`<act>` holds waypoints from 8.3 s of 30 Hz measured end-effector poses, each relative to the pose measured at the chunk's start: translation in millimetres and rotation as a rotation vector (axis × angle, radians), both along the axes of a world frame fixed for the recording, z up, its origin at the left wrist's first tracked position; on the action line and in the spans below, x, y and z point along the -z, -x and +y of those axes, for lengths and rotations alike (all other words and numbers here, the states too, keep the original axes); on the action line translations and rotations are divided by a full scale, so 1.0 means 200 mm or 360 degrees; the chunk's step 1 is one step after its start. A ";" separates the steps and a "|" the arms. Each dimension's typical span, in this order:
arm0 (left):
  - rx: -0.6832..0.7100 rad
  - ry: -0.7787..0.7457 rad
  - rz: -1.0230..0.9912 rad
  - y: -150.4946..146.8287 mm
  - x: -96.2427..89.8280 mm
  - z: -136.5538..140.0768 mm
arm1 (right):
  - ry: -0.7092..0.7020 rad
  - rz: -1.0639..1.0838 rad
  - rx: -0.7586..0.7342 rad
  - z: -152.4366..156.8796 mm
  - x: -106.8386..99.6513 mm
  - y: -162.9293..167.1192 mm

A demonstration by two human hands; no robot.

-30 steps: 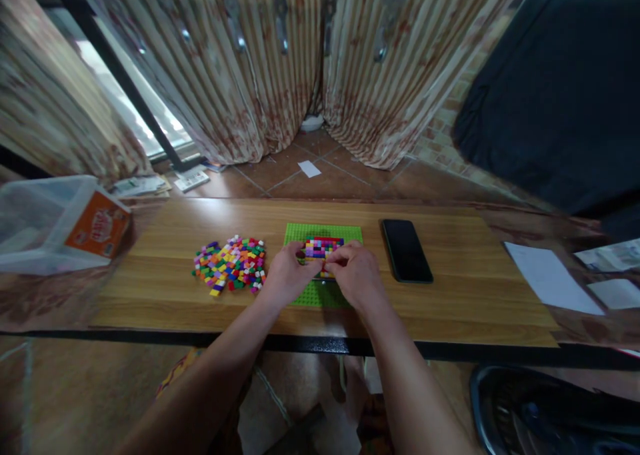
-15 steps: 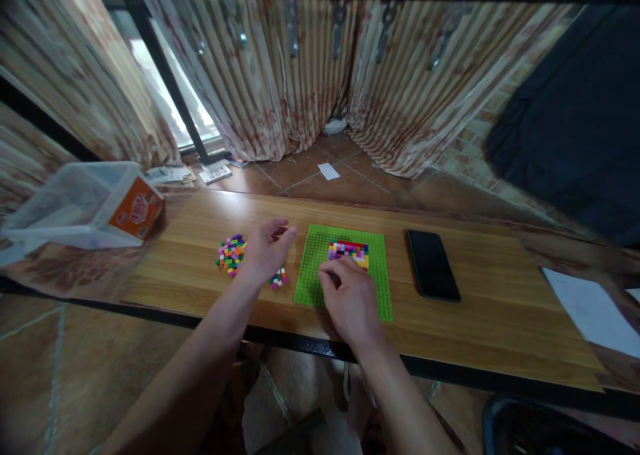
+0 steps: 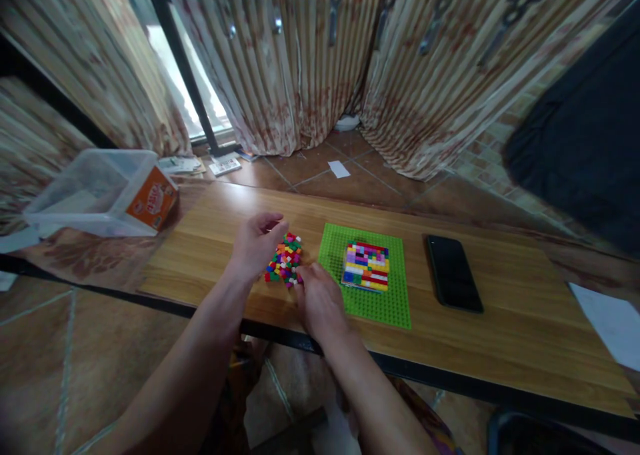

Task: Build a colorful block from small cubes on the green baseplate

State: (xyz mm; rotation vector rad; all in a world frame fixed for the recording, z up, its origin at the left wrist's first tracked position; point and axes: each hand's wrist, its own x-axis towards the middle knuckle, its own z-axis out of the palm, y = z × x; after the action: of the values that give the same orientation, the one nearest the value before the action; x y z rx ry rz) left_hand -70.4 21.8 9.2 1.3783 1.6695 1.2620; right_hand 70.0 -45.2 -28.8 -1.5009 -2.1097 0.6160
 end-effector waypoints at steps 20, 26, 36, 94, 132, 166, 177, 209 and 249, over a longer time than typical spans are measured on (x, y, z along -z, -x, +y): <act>0.0442 0.0110 0.0049 0.01 -0.03 -0.04 | -0.0127 0.0316 0.0208 0.04 -0.05 -0.06; 0.1099 0.0227 -0.0228 -0.04 -0.04 -0.08 | -0.0098 0.0803 0.0384 0.04 -0.09 -0.14; 0.1308 0.0364 -0.0476 -0.15 -0.07 -0.10 | 0.0130 0.1166 0.0303 0.01 -0.17 -0.25; 0.1020 0.0366 -0.0444 -0.29 0.01 -0.06 | -0.0451 -0.0026 0.0517 0.02 -0.09 -0.59; 0.0997 0.0290 -0.0356 -0.27 0.01 -0.06 | 0.0042 0.0236 0.1129 0.06 -0.07 -0.59; 0.1223 0.0470 -0.0996 -0.37 0.00 -0.13 | 0.0071 0.1342 0.0479 -0.01 -0.19 -0.43; 0.0900 0.0594 -0.1258 -0.37 -0.03 -0.12 | 0.0070 0.1280 0.0741 0.02 -0.21 -0.56; 0.0957 0.0387 -0.0686 -0.33 0.01 -0.09 | 0.0192 0.1334 0.0885 0.08 0.01 -0.61; 0.1247 -0.0202 0.0037 -0.44 0.02 -0.17 | 0.0062 0.1009 0.0409 -0.01 -0.17 -0.55</act>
State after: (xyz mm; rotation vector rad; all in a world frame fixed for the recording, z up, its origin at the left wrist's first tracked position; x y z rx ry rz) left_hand 18.3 -11.6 4.8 1.8652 0.8931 0.8855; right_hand 179.3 -47.3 4.4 -1.3356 -1.4094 0.8943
